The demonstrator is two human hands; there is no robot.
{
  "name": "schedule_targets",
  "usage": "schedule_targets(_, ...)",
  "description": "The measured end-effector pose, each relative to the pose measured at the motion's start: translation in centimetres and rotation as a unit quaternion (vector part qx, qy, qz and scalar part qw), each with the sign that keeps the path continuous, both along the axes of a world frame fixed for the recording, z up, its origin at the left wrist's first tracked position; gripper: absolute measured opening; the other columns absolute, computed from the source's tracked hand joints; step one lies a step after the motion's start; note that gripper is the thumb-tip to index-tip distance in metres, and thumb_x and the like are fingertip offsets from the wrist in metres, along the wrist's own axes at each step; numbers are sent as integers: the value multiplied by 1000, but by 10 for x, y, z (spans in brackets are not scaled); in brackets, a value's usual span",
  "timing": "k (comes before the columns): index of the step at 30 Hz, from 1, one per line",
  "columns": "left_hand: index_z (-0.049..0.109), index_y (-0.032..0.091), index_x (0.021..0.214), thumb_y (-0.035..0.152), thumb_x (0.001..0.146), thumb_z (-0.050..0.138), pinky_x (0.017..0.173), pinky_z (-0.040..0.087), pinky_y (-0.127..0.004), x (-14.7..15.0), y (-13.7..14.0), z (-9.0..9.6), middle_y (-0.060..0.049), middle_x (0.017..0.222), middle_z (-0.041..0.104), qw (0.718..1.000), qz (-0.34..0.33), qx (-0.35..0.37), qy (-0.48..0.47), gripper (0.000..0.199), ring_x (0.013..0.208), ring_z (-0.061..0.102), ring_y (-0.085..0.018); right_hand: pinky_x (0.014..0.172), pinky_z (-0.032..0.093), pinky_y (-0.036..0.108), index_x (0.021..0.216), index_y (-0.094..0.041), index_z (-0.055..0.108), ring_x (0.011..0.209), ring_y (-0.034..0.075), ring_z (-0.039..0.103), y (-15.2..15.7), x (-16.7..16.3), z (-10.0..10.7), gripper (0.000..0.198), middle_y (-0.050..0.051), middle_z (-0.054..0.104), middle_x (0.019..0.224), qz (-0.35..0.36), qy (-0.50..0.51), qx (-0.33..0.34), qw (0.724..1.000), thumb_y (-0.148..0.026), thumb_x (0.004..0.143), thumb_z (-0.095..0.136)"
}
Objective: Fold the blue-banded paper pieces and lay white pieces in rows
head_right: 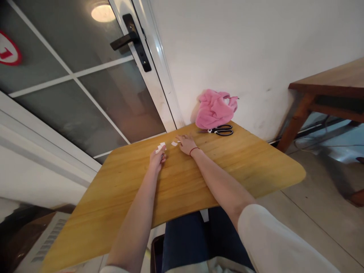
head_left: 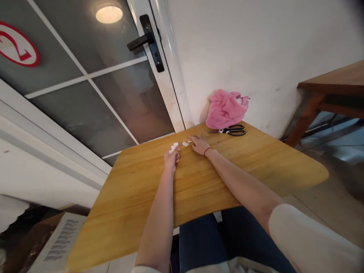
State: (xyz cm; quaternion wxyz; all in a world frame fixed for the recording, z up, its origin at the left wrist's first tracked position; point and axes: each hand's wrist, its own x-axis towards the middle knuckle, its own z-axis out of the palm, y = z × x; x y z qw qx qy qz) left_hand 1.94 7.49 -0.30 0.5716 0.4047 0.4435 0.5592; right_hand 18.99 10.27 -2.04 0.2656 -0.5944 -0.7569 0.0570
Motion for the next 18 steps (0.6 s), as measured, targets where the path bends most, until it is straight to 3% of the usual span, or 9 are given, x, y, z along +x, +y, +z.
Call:
schedule_targets(8,49,17,75,40,53,82,33,15,-15,-2,3,-3,10,47,43,1000,2,-2,22,45,34,36,-3,114,0,56,130,-17,48,129,25,42,-11,-13,-5,57,10,62,123,85,-3,-4,996,-7,74,50)
schedule_targets(18,48,18,76,49,68,68,37,23,-17,-4,9,-10,9,49,42,990,73,34,119,38,37,39,-5,111,24,46,135,-10,43,119,24,50,-16,-31,-5,60,12,66,113,102,47,4,994,-7,76,50)
